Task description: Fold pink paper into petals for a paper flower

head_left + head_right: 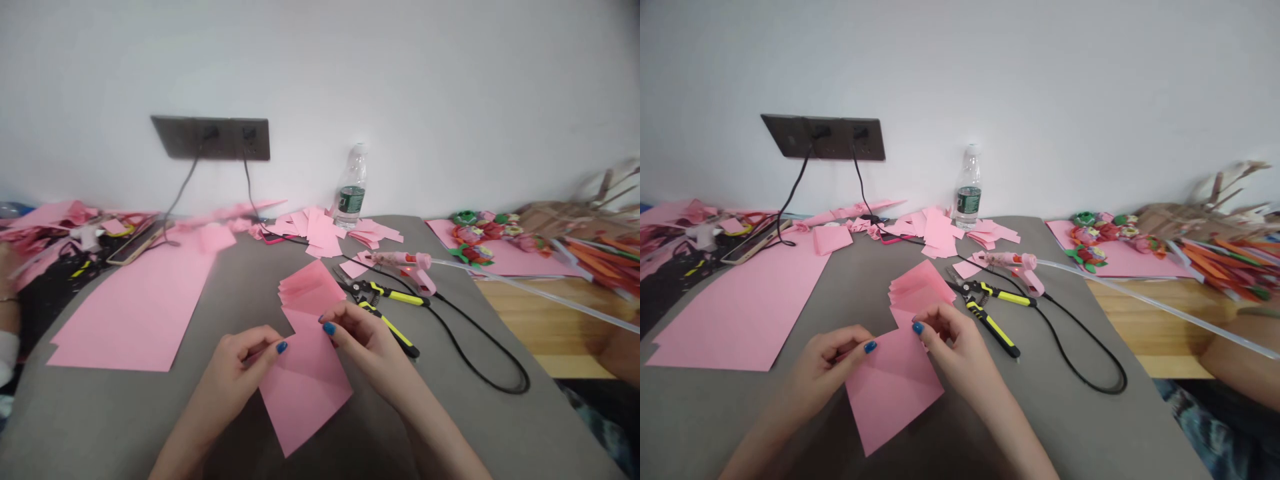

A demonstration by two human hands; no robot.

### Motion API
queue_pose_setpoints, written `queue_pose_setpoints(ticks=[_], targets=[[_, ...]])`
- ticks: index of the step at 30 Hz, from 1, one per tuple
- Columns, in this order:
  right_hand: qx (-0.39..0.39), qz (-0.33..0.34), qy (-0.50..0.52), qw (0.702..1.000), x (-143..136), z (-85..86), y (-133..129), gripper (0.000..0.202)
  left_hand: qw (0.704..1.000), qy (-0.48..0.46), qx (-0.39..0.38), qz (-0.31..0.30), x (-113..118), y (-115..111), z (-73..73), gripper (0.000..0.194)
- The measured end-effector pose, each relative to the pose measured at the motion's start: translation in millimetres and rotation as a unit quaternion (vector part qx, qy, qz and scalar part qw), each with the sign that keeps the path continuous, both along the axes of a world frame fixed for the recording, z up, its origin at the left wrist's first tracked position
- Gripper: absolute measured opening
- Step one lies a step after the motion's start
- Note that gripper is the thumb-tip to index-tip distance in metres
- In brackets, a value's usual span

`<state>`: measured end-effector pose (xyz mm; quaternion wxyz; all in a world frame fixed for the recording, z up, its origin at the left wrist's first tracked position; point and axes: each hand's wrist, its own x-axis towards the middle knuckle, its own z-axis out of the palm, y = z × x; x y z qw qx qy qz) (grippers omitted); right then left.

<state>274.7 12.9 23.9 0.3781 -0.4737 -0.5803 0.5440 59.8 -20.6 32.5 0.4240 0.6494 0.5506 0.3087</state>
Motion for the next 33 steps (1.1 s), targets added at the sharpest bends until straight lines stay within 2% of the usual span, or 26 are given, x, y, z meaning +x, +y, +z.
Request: queue_pose_setpoints(ticks=[5, 9, 11, 13, 16, 18, 21, 28, 33], targets=[[0.025, -0.003, -0.030, 0.999, -3.1, 6.5, -2.9, 0.021, 1.000, -0.008, -0.007, -0.009, -0.2, -0.4, 0.0, 0.033], [0.055, 0.035, -0.072, 0.995, -5.1, 9.6, -3.9, 0.007, 0.999, -0.013, -0.013, -0.034, -0.8, -0.3, 1.5, 0.029], [0.058, 0.047, -0.084, 0.994, -6.4, 8.6, -4.4, 0.008, 0.998, -0.007, -0.032, -0.053, -1.1, -0.9, 2.7, 0.024], [0.055, 0.052, -0.090, 0.993, -8.9, 6.2, -5.4, 0.009, 0.995, 0.017, -0.047, -0.086, -0.6, -1.6, 4.1, 0.019], [0.046, 0.065, -0.083, 0.993, -14.3, 2.2, -7.8, 0.009, 0.986, 0.102, -0.040, -0.123, 2.4, -1.7, 4.6, 0.010], [0.039, 0.075, -0.074, 0.994, -17.2, 0.7, -9.8, 0.010, 0.981, 0.138, -0.035, -0.132, 5.2, -0.7, 3.7, 0.017], [0.030, 0.087, -0.070, 0.993, -18.2, 1.3, -12.4, 0.013, 0.981, 0.133, -0.028, -0.141, 8.2, 1.7, 1.6, 0.027], [0.034, 0.098, -0.121, 0.987, -17.6, 6.1, -16.7, 0.017, 0.976, 0.152, -0.016, -0.158, 8.5, 1.5, -1.6, 0.024], [0.032, 0.093, -0.152, 0.984, -14.0, 0.8, -13.7, 0.016, 0.974, 0.151, -0.028, -0.168, 6.2, -0.6, 1.3, 0.023]])
